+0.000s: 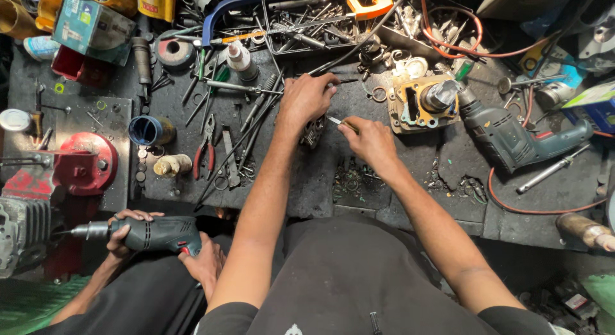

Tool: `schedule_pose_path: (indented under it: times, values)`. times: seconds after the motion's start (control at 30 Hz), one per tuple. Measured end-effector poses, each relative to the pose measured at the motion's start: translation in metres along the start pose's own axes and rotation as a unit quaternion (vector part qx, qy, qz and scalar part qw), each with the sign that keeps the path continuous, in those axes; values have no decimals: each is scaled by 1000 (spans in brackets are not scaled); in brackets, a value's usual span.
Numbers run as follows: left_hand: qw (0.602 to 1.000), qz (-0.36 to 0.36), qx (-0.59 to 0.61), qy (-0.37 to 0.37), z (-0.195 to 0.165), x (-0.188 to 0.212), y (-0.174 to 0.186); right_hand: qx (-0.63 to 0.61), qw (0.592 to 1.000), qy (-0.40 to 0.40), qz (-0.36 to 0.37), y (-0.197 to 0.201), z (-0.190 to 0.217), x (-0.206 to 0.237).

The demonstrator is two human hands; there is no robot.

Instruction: The person uses a rotary tool to grind the surface of a metal engine part, then switches to a second engine block and uses a small metal file to smooth its interior surfaces. The person repeatedly repositions the parts and files different areas by hand.

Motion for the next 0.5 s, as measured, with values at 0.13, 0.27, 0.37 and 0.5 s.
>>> schedule_pose_path:
  times: [0.13, 0.27, 0.37, 0.5]
  values:
    - [999, -30, 8, -12, 1, -1, -2, 41, 999, -11, 6, -14, -1, 13]
    - [999, -36, -30, -8, -3, -3, -13, -20, 999, 45, 23, -19, -17, 1]
    - [998, -44, -48, -9, -7, -9, -16, -74, 994, 15, 82, -21, -44, -18]
    - [998, -44, -36, -8, -5, -10, -11, -101, 990, 20, 93, -30, -62, -17]
Point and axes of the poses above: each hand's wrist, its own x-axis away from the middle knuckle, its own y-axis out of the back of the hand, z = x × y, the point moved 3 cm from there along -x, towards the middle knuckle, and after that the axes turned 1 degree about -x, right-handed, at the moved point
